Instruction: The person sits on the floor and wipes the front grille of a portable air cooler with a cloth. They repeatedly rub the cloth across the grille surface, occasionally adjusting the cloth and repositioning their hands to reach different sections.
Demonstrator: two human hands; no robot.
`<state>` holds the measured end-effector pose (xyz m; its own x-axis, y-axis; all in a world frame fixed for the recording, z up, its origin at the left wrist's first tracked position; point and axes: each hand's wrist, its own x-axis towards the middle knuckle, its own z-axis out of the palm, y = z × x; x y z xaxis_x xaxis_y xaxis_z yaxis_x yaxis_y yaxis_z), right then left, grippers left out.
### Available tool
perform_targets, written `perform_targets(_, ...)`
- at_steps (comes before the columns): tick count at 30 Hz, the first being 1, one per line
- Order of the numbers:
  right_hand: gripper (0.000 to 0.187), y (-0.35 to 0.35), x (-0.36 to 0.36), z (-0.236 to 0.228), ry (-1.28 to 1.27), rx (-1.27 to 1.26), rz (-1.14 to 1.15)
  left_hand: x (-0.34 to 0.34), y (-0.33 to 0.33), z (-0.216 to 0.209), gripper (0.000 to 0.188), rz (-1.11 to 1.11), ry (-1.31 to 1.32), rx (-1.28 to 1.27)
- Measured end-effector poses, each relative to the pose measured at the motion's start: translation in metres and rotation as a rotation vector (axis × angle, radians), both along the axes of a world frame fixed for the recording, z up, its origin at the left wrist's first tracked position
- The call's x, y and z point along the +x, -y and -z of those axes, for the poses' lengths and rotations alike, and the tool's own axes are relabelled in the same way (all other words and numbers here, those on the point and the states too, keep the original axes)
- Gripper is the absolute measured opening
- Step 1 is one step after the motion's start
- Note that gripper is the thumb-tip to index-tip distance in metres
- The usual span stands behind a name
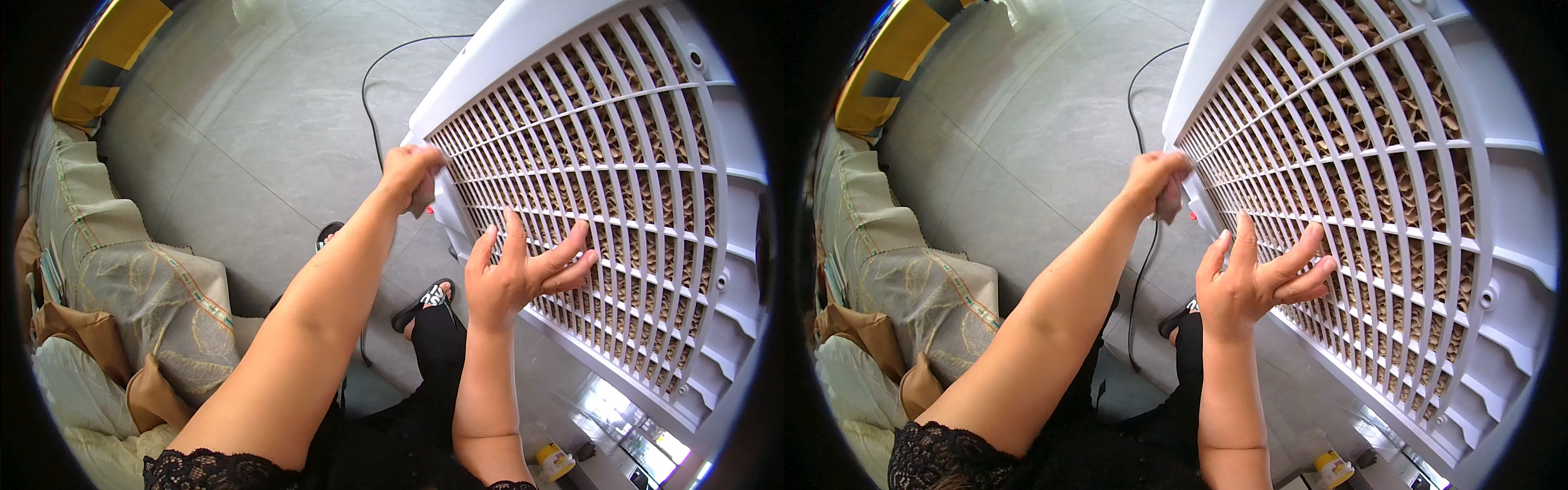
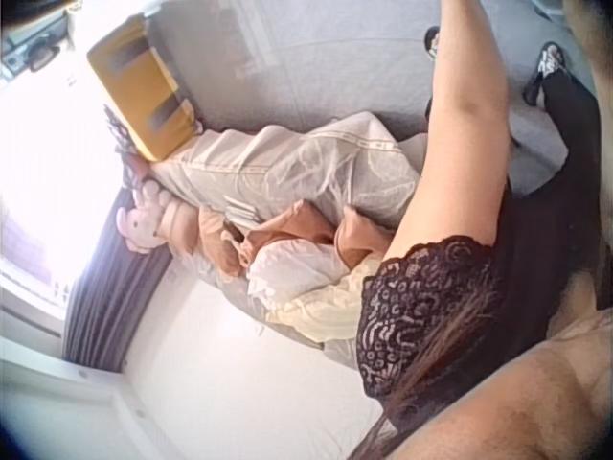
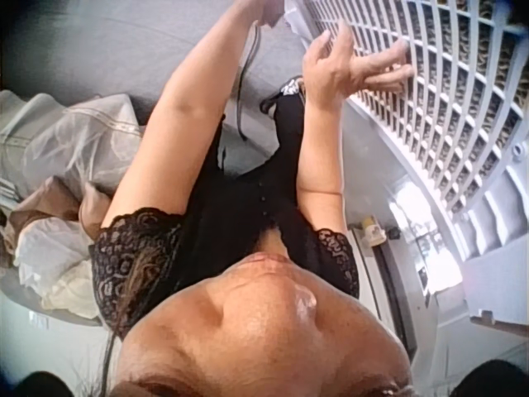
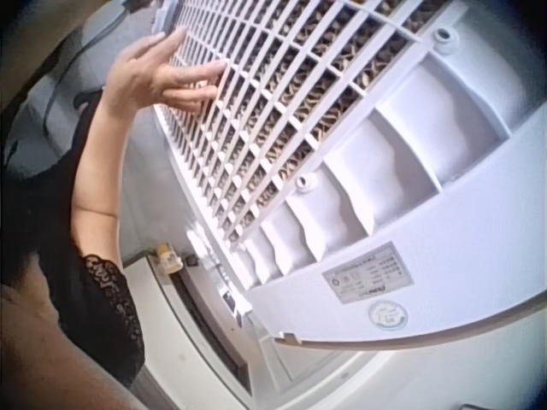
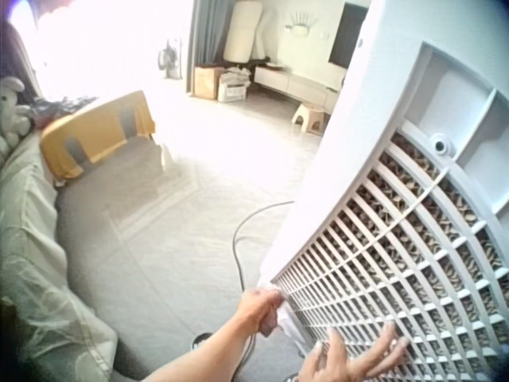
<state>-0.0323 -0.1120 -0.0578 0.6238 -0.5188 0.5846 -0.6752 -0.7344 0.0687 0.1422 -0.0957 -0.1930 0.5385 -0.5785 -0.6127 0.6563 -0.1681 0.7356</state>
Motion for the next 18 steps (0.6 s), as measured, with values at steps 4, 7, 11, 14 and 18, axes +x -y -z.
perform_targets(4,0.020,-0.004,0.004,-0.001,0.012,-0.006,-0.013,-0.001,0.012,0.047,0.017,-0.273,0.306,-0.250)
perform_targets(7,0.020,-0.005,0.005,-0.003,0.008,0.015,-0.017,-0.012,0.015,0.071,0.019,-0.179,0.218,-0.217)
perform_targets(11,0.020,-0.002,0.000,-0.002,-0.004,0.009,0.008,-0.007,0.006,0.020,0.016,-0.113,-0.056,-0.058)
perform_targets(14,0.020,-0.004,0.004,-0.003,-0.001,0.015,-0.010,-0.004,0.015,0.054,0.015,-0.321,0.292,-0.256)
perform_targets(18,0.020,-0.002,0.002,-0.001,-0.006,0.015,-0.010,-0.019,0.013,0.064,0.015,-0.138,0.213,-0.178)
